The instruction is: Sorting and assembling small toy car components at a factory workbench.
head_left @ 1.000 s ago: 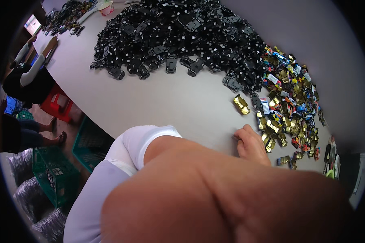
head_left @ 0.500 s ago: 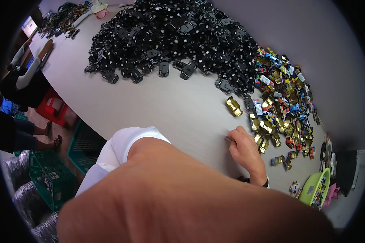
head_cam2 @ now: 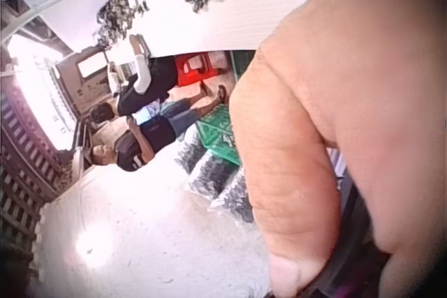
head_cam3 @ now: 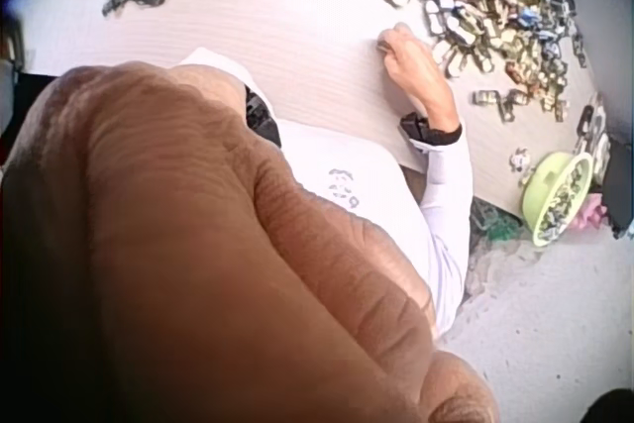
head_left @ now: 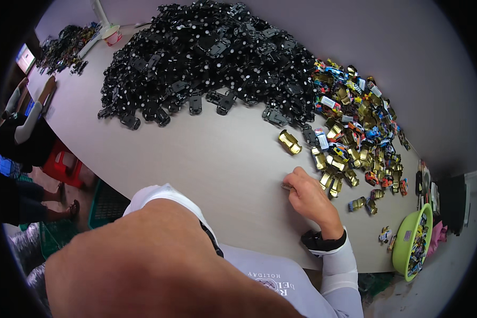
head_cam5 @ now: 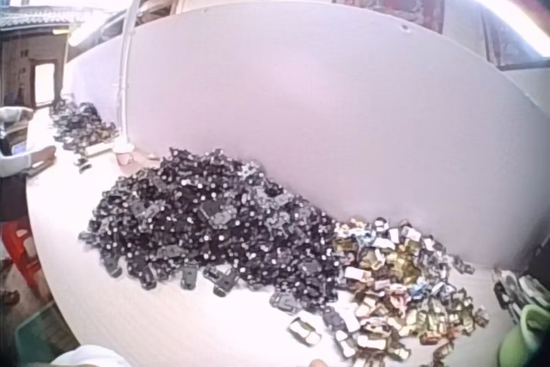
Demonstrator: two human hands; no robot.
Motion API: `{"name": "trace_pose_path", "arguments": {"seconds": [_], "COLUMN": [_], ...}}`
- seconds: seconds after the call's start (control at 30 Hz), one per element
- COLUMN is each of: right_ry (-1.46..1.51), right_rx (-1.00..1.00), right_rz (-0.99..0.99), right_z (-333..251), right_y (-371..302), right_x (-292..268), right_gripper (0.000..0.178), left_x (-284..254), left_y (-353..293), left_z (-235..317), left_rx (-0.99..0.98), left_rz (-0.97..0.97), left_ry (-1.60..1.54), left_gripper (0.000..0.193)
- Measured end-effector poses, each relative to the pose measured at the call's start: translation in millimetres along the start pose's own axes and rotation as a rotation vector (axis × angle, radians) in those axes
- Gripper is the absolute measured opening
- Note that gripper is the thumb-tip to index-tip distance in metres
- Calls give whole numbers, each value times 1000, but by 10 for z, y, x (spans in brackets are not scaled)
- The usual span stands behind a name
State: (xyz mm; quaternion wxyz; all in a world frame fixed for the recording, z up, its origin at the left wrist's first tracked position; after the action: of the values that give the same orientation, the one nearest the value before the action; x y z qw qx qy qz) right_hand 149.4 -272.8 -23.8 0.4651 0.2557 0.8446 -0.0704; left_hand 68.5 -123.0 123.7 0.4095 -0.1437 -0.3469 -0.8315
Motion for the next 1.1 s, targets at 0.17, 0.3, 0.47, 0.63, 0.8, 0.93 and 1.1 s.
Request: {"name": "trace_pose_path", "arguments": {"seconds": [0.17, 0.3, 0.47, 0.63, 0.8, 0.93, 1.1], "right_ry": [-29, -102, -34, 57, 73, 159, 151], "right_rx": [-64, 55, 84, 93, 121, 209, 12], "right_rz": [69, 221, 241, 248, 252, 232, 179], "right_z": [24, 220, 240, 227, 368, 349, 167], "right_y": [-21, -109, -98, -67, -185, -218, 39], "right_x": [-163, -429, -461, -427, -437, -399, -228], "right_gripper": [19, 18, 18, 19, 20, 18, 18], "left_x": [-14, -31, -115, -76, -179, -157, -191], "left_y": [17, 10, -84, -560, -232, 2, -405], "left_z": [-19, -13, 28, 135, 166, 44, 118], "left_rx": [-15, -33, -66, -87, -107, -101, -142], "left_rz": [22, 33, 42, 89, 174, 273, 247], "left_ry": [14, 28, 29, 45, 90, 163, 150], "left_gripper": [29, 28, 28, 27, 27, 26, 26]}}
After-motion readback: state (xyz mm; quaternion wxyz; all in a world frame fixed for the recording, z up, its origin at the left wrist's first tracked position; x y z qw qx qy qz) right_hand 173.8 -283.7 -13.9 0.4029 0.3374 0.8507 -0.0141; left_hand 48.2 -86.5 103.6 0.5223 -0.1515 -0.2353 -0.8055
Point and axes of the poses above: each hand's wrist, its own y-axis towards the middle knuckle, its own x-axis out of the palm, z = x × y, the point moved 7 cm from there along y, towards the middle knuckle, and after that the axes turned 15 degrees about -x, right-handed, at the moved point
